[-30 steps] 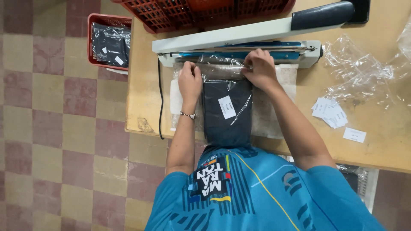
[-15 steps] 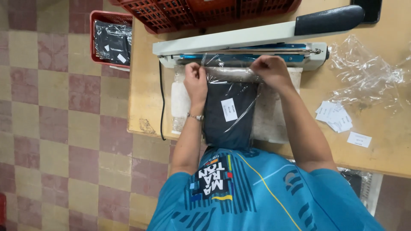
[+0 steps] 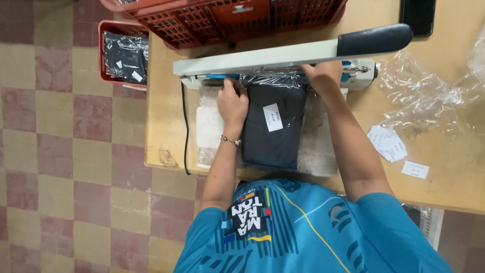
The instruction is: The person places black folded items into clear plastic bags, inserts small white labels, and seals each bag using a heat sealer. Sealed packages are then placed into a red basket. The process is repeated for multiple items.
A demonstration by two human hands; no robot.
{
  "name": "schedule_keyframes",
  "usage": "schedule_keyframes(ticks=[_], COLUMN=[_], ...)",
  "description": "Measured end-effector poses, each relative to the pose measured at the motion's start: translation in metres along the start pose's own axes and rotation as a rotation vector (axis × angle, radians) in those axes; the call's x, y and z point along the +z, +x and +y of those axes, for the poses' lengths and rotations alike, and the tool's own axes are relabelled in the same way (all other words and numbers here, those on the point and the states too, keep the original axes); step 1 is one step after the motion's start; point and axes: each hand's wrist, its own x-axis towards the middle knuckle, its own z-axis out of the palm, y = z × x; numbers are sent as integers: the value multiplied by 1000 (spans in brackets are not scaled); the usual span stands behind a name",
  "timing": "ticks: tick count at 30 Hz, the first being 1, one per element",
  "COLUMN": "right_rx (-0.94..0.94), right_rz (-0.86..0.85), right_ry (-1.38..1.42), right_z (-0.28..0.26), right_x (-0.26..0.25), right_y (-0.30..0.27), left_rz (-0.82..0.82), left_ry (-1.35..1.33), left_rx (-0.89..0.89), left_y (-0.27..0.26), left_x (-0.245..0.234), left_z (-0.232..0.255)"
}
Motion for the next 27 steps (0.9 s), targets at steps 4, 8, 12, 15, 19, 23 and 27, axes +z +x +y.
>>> schedule_keyframes(ticks=[4, 8, 12, 15, 19, 23, 27], right_rx=[-56, -166, -285, -138, -71, -184, -199], right_rz=[-37, -120, -183, -219, -225, -169, -75], right_ry=[-10, -34, -64, 156, 238, 271, -21], right_z=[-28, -53, -78, -54, -5, -16, 64], right_x=[-13, -31, -53, -35, 7, -8, 66], right_y=[19, 26, 38, 51, 61, 63, 71], left_rz=[132, 157, 31, -166, -317, -508, -605], left_ry=[133, 161, 115, 66, 172, 271, 303], left_rx=[102, 153, 418, 658, 718, 650, 571], left_y=[6, 4, -5, -27, -41, -41, -39], left_x=[8, 3, -22, -27, -21, -16, -16], left_z=[-5, -5, 22, 59, 84, 90, 94])
